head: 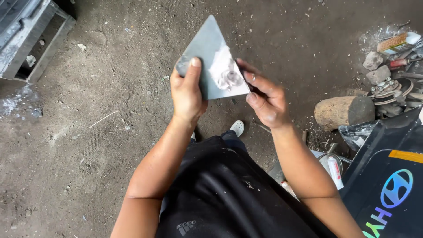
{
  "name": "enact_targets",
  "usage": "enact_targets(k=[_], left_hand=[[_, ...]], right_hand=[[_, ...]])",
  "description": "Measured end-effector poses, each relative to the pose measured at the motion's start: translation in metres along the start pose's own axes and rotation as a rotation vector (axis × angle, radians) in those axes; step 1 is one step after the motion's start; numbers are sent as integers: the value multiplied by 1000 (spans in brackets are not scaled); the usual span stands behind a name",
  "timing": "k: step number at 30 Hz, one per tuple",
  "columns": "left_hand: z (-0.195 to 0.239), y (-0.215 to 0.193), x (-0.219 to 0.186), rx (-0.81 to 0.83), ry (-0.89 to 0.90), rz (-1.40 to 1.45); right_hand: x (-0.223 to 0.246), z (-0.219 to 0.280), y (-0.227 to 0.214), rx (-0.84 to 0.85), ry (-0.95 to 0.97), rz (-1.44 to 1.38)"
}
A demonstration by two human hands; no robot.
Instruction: The person scrapes a putty knife with a sanding block, then applies and smooths body filler onto a car bumper using the putty knife. They later use a hammer to tap the bumper surface.
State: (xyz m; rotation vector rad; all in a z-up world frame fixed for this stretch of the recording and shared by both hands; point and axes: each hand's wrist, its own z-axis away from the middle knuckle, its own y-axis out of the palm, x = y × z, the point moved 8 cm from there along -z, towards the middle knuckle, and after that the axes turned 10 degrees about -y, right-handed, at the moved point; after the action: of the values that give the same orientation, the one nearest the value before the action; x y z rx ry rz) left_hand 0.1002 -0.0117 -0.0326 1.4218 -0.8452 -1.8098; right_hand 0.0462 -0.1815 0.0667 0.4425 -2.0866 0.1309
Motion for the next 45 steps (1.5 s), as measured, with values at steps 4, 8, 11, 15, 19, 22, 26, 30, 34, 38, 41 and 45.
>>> enact_targets(k=[4, 8, 11, 15, 19, 22, 26, 30, 34, 38, 41, 45], left_hand=[[-4, -10, -8, -55, -70, 85], [6, -4, -32, -40, 119, -278], [29, 25, -42, 61, 411, -762], [60, 80, -49, 217, 778, -1008], [58, 83, -55, 205, 723, -1050], [57, 77, -52, 209, 686, -1028], [72, 73, -71, 119, 876, -1006], [43, 42, -52, -133, 455, -906], [16, 2, 10, -41, -63, -28], [11, 4, -19, -28, -24, 53], [4, -23, -16, -90, 48, -85], [32, 17, -38, -164, 427, -855]], right_hand=[[-15, 22, -18, 95, 96, 179], [1, 16, -23, 140, 43, 726], [41, -12, -14, -6, -59, 829], [50, -21, 28, 150, -174, 1103], [36, -10, 36, 216, -121, 1109], [29, -3, 41, 254, -115, 1108], [21, 4, 40, 332, -139, 1095], [46, -5, 23, 206, -230, 799], [22, 7, 0, -61, -99, 17], [-4, 15, -20, 67, 79, 429], [5, 14, -23, 98, -12, 819], [39, -6, 24, 113, -309, 1105]])
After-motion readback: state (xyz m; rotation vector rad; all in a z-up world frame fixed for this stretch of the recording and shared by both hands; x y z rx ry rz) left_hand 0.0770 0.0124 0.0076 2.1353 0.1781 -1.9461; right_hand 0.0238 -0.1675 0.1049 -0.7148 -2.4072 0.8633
